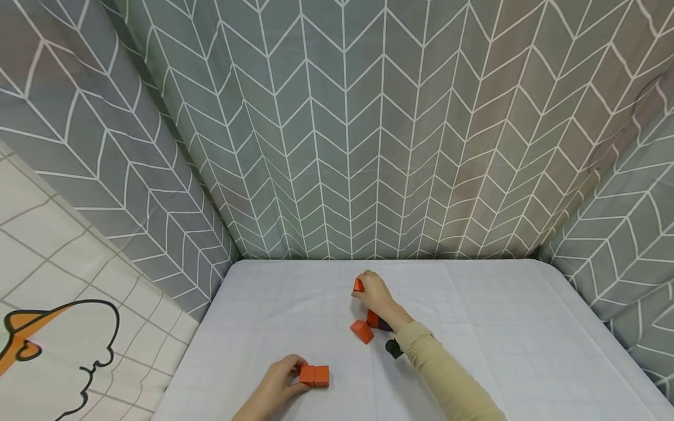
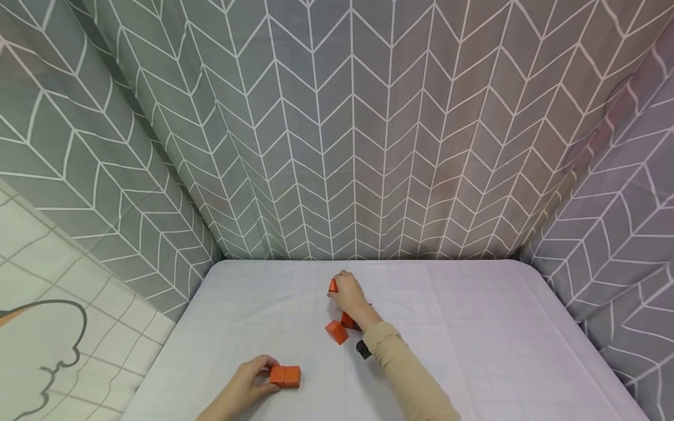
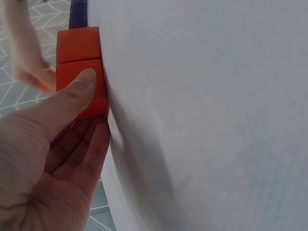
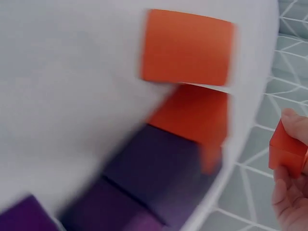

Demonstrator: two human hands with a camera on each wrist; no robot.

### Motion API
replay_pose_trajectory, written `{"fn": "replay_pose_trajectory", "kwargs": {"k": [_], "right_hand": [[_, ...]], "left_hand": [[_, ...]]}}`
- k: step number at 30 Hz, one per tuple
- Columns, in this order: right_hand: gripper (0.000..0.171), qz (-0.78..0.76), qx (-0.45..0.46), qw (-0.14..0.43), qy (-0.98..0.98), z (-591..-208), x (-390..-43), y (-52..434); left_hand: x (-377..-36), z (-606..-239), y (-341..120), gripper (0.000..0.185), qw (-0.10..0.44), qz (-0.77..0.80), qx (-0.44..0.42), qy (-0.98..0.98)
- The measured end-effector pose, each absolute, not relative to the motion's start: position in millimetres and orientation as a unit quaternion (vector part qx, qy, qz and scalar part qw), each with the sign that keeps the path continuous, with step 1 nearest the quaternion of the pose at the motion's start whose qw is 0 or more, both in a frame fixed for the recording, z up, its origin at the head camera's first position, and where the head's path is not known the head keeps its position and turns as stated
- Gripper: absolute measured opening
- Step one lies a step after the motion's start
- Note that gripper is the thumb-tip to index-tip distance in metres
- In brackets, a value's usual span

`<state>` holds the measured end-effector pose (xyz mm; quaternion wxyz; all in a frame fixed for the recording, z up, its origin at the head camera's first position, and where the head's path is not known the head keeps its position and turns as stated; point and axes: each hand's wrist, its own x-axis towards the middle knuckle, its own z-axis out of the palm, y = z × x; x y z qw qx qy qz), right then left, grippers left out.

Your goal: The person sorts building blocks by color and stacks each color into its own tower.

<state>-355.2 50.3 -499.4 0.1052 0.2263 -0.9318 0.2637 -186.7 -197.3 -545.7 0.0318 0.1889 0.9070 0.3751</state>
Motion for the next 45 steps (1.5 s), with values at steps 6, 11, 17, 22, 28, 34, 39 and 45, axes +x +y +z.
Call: {"fn": "replay_pose_trajectory", "kwargs": {"k": [6, 11, 17, 22, 28, 34, 39, 45], "right_hand": [[0.036, 0.289, 0.242, 0.138, -0.916, -469, -352, 45], [0.035, 0.321, 0.275, 0.159, -0.892, -448, -332, 35], [0.034, 0.326, 0.336, 0.168, -0.867, -439, -297, 17], [0.033, 0.315, 0.381, 0.167, -0.853, -444, -270, 1], [0.032, 0.285, 0.418, 0.145, -0.851, -460, -241, -13], [0.032, 0.267, 0.452, 0.122, -0.843, -481, -224, -22], [0.030, 0.268, 0.470, 0.135, -0.830, -496, -217, -26], [0.032, 0.258, 0.478, 0.144, -0.827, -514, -210, -29]], "left_hand": [[-187, -546, -196, 0.029, 0.018, 0.376, 0.198, 0.905], [-185, -545, -197, 0.029, 0.011, 0.370, 0.198, 0.907], [-186, -545, -197, 0.029, 0.015, 0.369, 0.197, 0.908], [-187, -547, -198, 0.029, 0.014, 0.377, 0.204, 0.903], [-187, -550, -199, 0.031, -0.017, 0.397, 0.231, 0.888], [-185, -551, -200, 0.036, -0.045, 0.408, 0.262, 0.873], [-184, -551, -199, 0.034, -0.066, 0.390, 0.262, 0.881], [-184, -552, -198, 0.038, -0.090, 0.381, 0.263, 0.882]]}}
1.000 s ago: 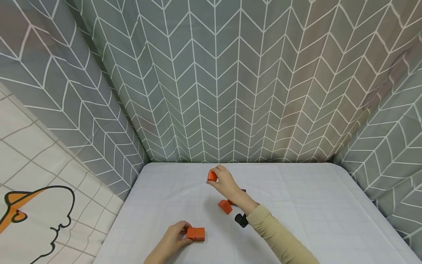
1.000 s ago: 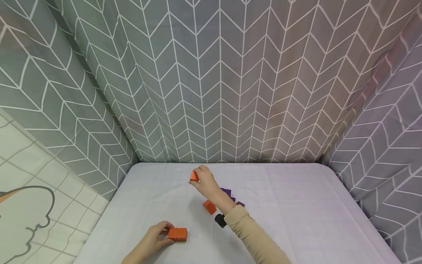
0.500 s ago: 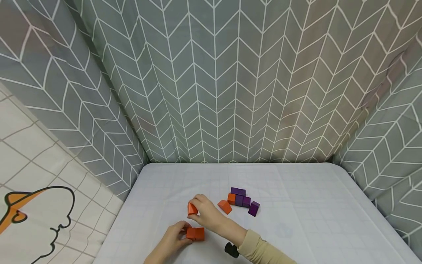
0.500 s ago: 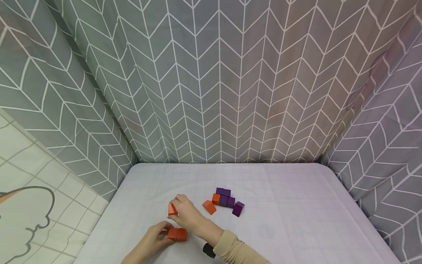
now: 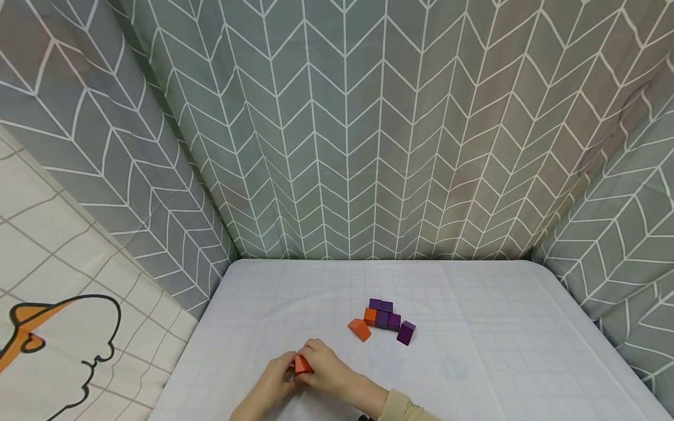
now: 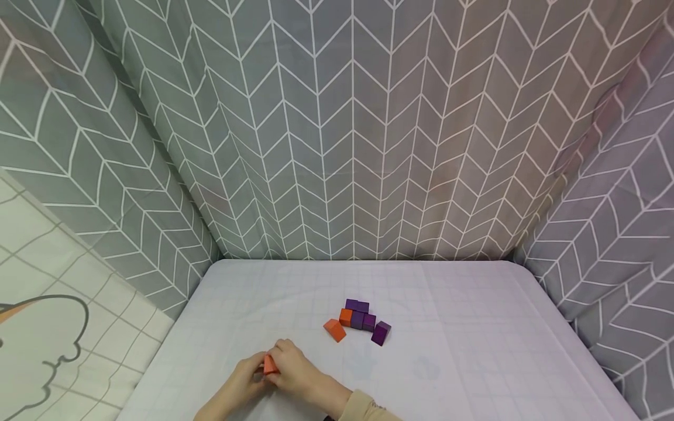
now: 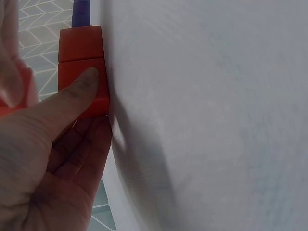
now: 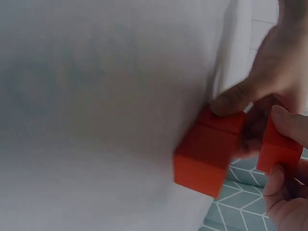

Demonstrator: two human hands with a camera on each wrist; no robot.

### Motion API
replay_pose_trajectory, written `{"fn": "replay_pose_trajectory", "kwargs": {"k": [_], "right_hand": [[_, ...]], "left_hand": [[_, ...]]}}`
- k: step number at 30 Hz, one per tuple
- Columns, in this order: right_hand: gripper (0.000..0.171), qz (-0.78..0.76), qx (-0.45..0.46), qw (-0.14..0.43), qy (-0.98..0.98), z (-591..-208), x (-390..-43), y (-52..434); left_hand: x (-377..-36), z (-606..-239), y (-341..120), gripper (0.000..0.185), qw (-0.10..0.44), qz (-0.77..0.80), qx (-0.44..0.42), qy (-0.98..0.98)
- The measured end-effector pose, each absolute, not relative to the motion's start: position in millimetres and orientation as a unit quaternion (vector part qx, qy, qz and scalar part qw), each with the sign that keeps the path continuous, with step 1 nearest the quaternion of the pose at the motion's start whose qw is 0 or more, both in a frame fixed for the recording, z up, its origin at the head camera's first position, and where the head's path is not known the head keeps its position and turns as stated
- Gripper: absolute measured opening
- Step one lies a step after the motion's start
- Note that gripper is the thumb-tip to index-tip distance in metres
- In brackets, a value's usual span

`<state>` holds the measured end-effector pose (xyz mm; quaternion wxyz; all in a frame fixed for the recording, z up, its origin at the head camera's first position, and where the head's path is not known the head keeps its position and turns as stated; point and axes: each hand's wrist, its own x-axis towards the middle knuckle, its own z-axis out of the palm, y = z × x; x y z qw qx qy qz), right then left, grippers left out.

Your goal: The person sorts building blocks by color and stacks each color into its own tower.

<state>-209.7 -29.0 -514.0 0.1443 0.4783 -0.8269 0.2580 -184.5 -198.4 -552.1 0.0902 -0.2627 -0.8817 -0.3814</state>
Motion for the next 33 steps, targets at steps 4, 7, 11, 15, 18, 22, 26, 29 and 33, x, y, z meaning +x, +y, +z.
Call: {"fn": "replay_pose_trajectory", "kwargs": {"k": [4, 7, 11, 15, 18, 22, 26, 29, 33], "right_hand": [[0.034, 0.262, 0.482, 0.148, -0.823, -523, -207, -30], [0.034, 0.272, 0.480, 0.148, -0.821, -528, -206, -32], [0.033, 0.280, 0.470, 0.132, -0.827, -528, -206, -33], [0.032, 0.271, 0.455, 0.111, -0.841, -524, -207, -33], [0.031, 0.260, 0.443, 0.090, -0.853, -522, -207, -34], [0.028, 0.244, 0.431, 0.076, -0.865, -521, -208, -35], [0.027, 0.210, 0.428, 0.088, -0.875, -517, -208, -37], [0.028, 0.180, 0.424, 0.086, -0.883, -514, -208, -39], [0.028, 0.159, 0.416, 0.069, -0.893, -511, -208, -41]], "left_hand": [[-185, -554, -199, 0.041, 0.108, -0.376, -0.274, -0.879], [-185, -554, -199, 0.041, 0.116, -0.371, -0.277, -0.879], [-184, -554, -199, 0.040, 0.120, -0.368, -0.277, -0.879], [-185, -554, -199, 0.039, 0.115, -0.374, -0.276, -0.878], [-185, -554, -198, 0.039, 0.106, -0.380, -0.272, -0.877], [-184, -554, -198, 0.040, 0.095, -0.384, -0.266, -0.879], [-185, -554, -199, 0.040, 0.091, -0.382, -0.266, -0.881], [-185, -554, -199, 0.040, 0.087, -0.379, -0.263, -0.883], [-185, -553, -199, 0.038, 0.080, -0.373, -0.253, -0.889]]}}
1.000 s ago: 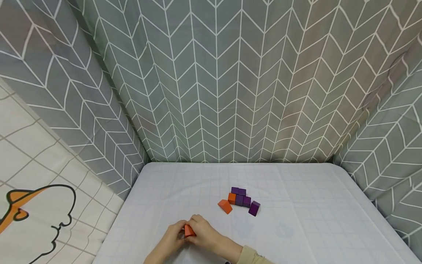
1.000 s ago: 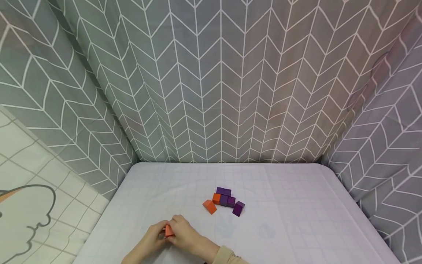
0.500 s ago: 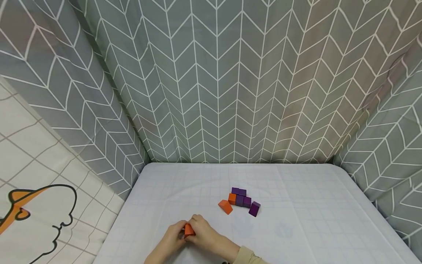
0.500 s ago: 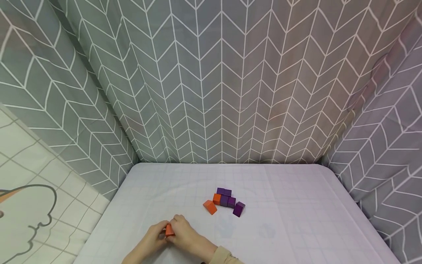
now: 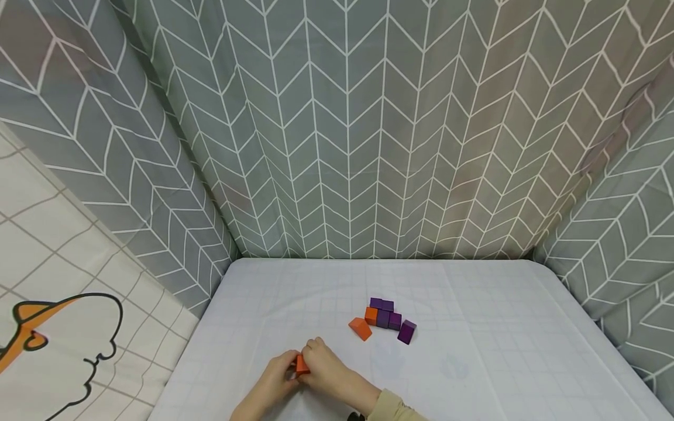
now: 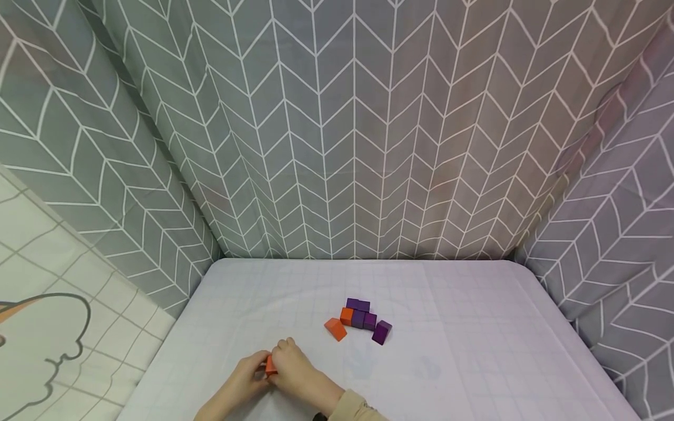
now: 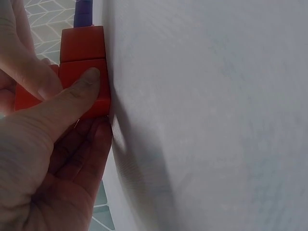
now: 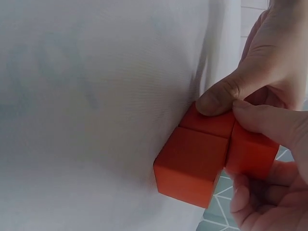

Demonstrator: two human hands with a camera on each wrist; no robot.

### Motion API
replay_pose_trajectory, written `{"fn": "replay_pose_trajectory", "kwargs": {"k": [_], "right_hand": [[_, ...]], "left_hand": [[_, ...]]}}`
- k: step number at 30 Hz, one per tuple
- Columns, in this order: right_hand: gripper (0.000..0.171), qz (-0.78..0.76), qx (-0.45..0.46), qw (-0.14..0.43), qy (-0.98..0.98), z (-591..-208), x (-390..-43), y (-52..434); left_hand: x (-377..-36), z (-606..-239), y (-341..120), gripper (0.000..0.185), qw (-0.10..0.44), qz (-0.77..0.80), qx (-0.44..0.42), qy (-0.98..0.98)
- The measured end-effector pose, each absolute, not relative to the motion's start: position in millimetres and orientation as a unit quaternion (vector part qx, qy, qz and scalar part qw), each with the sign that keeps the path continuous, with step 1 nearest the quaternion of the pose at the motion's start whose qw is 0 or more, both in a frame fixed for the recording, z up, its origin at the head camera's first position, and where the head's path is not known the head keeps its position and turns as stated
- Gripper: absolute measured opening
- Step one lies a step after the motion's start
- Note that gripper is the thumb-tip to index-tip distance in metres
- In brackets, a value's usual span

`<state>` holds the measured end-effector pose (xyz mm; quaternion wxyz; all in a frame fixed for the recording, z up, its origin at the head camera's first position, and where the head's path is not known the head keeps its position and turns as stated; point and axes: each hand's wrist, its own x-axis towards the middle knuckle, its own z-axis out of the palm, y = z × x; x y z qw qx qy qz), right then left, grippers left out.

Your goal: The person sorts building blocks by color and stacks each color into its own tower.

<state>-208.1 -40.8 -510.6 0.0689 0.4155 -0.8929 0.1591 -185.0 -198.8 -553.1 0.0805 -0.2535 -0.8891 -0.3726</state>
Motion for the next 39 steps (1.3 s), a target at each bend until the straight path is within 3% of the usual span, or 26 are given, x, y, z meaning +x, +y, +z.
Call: {"fn": "replay_pose_trajectory", "kwargs": {"k": [39], "right_hand": [[0.030, 0.170, 0.415, 0.067, -0.891, -516.7, -211.3, -36.0]], "left_hand": [[-186.2, -550.0, -198.7, 0.036, 0.042, -0.368, -0.226, -0.901]]}}
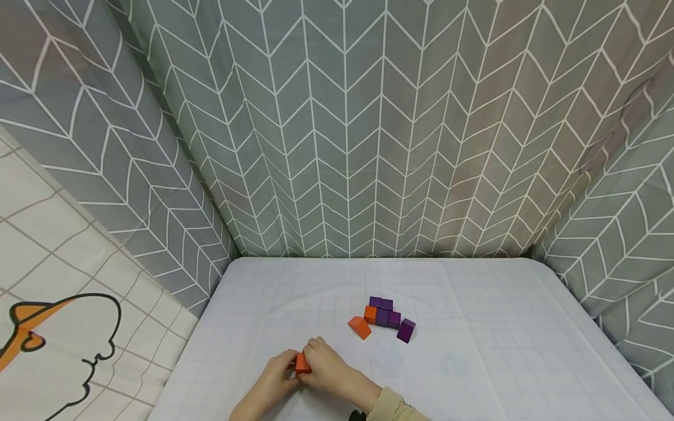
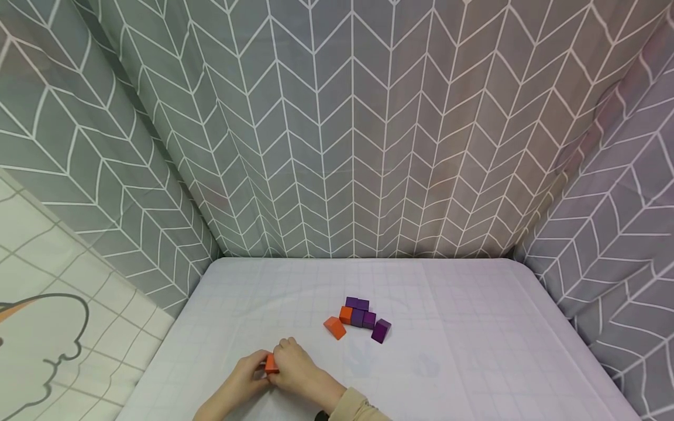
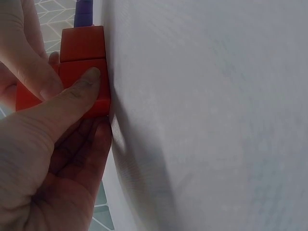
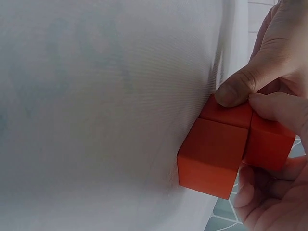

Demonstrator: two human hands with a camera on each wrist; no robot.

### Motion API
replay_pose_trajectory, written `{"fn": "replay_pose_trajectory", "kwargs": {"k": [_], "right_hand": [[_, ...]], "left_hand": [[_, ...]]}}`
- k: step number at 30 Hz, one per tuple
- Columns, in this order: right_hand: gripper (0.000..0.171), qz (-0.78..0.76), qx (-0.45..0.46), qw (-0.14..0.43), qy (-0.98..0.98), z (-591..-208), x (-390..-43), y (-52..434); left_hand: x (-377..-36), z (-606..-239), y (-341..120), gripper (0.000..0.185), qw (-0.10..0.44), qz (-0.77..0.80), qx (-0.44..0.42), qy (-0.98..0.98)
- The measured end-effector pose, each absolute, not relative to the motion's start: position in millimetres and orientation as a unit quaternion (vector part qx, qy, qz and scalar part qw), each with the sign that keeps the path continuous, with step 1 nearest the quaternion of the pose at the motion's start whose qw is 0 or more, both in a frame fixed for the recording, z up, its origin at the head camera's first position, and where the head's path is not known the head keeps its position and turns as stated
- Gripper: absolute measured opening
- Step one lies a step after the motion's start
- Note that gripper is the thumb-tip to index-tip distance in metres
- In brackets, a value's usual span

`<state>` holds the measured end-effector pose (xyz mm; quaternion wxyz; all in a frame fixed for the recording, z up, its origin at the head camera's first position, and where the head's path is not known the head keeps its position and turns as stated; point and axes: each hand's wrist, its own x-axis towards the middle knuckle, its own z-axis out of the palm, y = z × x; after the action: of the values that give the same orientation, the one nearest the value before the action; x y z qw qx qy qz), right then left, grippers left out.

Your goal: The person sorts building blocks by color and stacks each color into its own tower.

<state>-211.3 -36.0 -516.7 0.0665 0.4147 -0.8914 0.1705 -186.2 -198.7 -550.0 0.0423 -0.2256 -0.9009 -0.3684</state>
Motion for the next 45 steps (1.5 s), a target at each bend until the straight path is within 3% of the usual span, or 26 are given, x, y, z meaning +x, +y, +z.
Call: {"fn": "replay_pose_trajectory", "kwargs": {"k": [5, 13, 17, 31, 45], "right_hand": [[0.033, 0.160, 0.422, 0.074, -0.889, -515, -211, -34], [0.055, 0.150, 0.420, 0.069, -0.893, -487, -217, -26], [0.056, 0.146, 0.390, 0.064, -0.907, -471, -229, -19], [0.034, 0.182, 0.282, 0.082, -0.938, -492, -292, 46], [0.013, 0.192, 0.252, 0.091, -0.944, -511, -301, 72]], "left_hand": [[-186, -550, -199, 0.035, 0.037, -0.371, -0.230, -0.899], [-183, -553, -201, 0.031, 0.062, -0.388, -0.263, -0.881], [-182, -552, -201, 0.034, 0.041, -0.394, -0.245, -0.885], [-186, -546, -198, 0.035, -0.015, -0.374, -0.199, -0.906], [-187, -545, -199, 0.036, -0.007, -0.373, -0.203, -0.905]]}}
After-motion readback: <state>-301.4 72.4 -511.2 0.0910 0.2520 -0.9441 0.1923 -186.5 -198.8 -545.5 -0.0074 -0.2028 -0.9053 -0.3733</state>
